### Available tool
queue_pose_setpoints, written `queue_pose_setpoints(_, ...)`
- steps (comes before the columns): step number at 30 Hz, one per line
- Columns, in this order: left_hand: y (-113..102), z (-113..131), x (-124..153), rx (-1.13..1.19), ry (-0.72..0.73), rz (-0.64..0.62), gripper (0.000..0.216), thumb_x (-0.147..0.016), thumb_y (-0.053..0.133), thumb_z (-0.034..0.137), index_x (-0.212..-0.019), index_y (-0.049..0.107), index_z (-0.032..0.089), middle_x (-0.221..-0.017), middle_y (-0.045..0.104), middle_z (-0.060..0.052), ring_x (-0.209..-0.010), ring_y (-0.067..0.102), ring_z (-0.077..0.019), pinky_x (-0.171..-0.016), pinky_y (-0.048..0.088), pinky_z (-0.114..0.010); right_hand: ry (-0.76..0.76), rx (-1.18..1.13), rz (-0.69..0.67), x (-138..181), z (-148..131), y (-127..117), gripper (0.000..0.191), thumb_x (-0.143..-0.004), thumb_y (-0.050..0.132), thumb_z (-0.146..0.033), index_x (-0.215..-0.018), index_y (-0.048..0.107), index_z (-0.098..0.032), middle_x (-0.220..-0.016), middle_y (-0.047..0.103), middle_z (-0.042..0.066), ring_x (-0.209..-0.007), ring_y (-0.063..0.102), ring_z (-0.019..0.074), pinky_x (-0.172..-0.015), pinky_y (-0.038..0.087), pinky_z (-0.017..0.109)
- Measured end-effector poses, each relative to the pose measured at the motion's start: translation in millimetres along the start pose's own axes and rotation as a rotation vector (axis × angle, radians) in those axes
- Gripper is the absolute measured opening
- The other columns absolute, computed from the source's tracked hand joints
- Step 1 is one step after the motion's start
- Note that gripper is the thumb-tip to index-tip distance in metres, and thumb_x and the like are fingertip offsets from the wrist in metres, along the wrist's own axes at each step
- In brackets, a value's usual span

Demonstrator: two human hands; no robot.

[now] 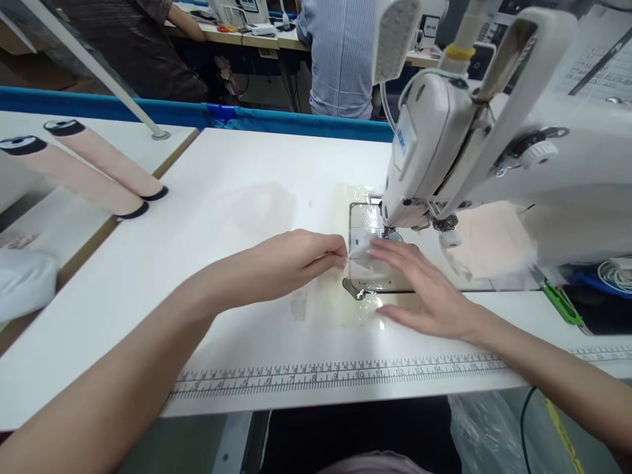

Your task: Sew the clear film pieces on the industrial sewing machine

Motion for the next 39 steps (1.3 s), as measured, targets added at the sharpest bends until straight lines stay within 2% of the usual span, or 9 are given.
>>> queue_pose_setpoints(2, -3.9, 3.2, 10.2, 0.134, 0.013, -0.089, 0.028, -0.096, 0.038, 0.036, -0.086, 0.062, 0.024, -0.08, 0.067, 0.003, -0.066, 0.06, -0.0126, -0.055, 0.043, -0.022, 0.183, -0.309, -0.137, -8.8, -4.1, 11.5, 0.071, -0.08, 0.071, -0.043, -0.14, 0.041, -0.02, -0.143, 0.047, 0.012, -0.13, 0.047, 0.025, -0.105, 0.044, 0.046)
queue_pose_setpoints(6, -13.4, -8.2, 26.4, 0.312, -0.022, -0.061, 0.028, -0.094, 0.043, 0.042, -0.093, 0.063, 0.024, -0.07, 0.063, 0.002, -0.061, 0.058, -0.0124, -0.054, 0.042, -0.022, 0.429, -0.882, -0.172, -32.2, -11.4, 26.2, 0.023, -0.091, 0.057, -0.038, -0.092, 0.065, -0.017, -0.091, 0.07, 0.005, -0.087, 0.066, 0.0152, -0.082, 0.052, 0.032)
queue_pose_setpoints(10, -15.3, -44.2, 52.7, 0.485, -0.119, 0.015, 0.033, -0.085, 0.061, 0.045, -0.111, 0.06, 0.026, -0.065, 0.06, 0.003, -0.059, 0.058, -0.0129, -0.056, 0.045, -0.024, 0.498, -0.969, -0.128, -58.9, -9.4, 36.2, 0.023, -0.089, 0.059, -0.036, -0.08, 0.069, -0.017, -0.079, 0.07, 0.003, -0.074, 0.063, 0.0116, -0.067, 0.048, 0.025)
queue_pose_setpoints(13, -13.1, -79.9, 77.8, 0.604, -0.241, 0.096, 0.024, -0.08, 0.067, 0.044, -0.094, 0.065, 0.024, -0.074, 0.062, 0.001, -0.067, 0.059, -0.0129, -0.063, 0.049, -0.024, 0.488, -0.966, -0.107, -77.6, -9.9, 44.1, 0.025, -0.088, 0.06, -0.037, -0.078, 0.071, -0.017, -0.082, 0.07, 0.004, -0.078, 0.063, 0.012, -0.066, 0.048, 0.024)
queue_pose_setpoints(18, -35.2, -135.5, 101.7, 0.838, -0.4, 0.472, 0.029, -0.077, 0.069, 0.048, -0.08, 0.065, 0.02, -0.069, 0.058, 0.0, -0.064, 0.055, -0.0111, -0.062, 0.049, -0.023, 0.477, -0.959, -0.09, -111.3, -14.3, 55.8, 0.02, -0.085, 0.061, -0.033, -0.08, 0.073, -0.018, -0.077, 0.066, 0.003, -0.07, 0.06, 0.0096, -0.061, 0.047, 0.022)
queue_pose_setpoints(24, -87.9, -171.2, 59.1, 0.459, -0.371, 0.628, 0.03, -0.084, 0.056, 0.044, -0.092, 0.07, 0.018, -0.069, 0.056, -0.001, -0.053, 0.048, -0.0084, -0.049, 0.039, -0.02, 0.445, -0.788, 0.182, -164.0, 11.3, 60.3, 0.015, -0.084, 0.059, -0.027, -0.083, 0.067, -0.015, -0.068, 0.063, 0.0, -0.058, 0.057, 0.0075, -0.049, 0.041, 0.018)
queue_pose_setpoints(29, -94.3, -205.1, 21.6, 0.278, -0.428, 0.634, 0.028, -0.079, 0.057, 0.039, -0.087, 0.072, 0.017, -0.063, 0.057, -0.001, -0.054, 0.05, -0.0126, -0.051, 0.038, -0.025, 0.506, -0.54, 0.194, -186.0, 47.4, 79.4, 0.014, -0.085, 0.051, -0.02, -0.093, 0.061, -0.015, -0.069, 0.064, -0.001, -0.054, 0.059, 0.0079, -0.049, 0.04, 0.018)
queue_pose_setpoints(34, -85.7, -213.0, 23.9, 0.013, -0.5, 0.727, 0.029, -0.079, 0.057, 0.037, -0.1, 0.071, 0.023, -0.083, 0.068, -0.004, -0.08, 0.059, -0.0209, -0.066, 0.039, -0.029, 0.474, -0.288, 0.123, -187.2, 50.1, 82.2, 0.025, -0.084, 0.048, -0.015, -0.107, 0.056, -0.018, -0.069, 0.065, -0.003, -0.056, 0.058, 0.0106, -0.06, 0.044, 0.023)
queue_pose_setpoints(39, -76.9, -197.1, 33.4, -0.163, -0.49, 0.751, 0.033, -0.085, 0.049, 0.038, -0.112, 0.065, 0.027, -0.1, 0.067, -0.005, -0.09, 0.06, -0.025, -0.073, 0.04, -0.034, 0.432, -0.013, 0.053, -190.8, 37.6, 76.0, 0.029, -0.085, 0.047, -0.016, -0.113, 0.056, -0.015, -0.085, 0.068, 0.008, -0.082, 0.062, 0.0228, -0.069, 0.043, 0.031)
Point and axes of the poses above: each hand's wrist, its own x-axis away from the middle knuckle, its own y-axis out of the palm, z = x × y, the point moved 7 cm from there along -x, towards the middle knuckle
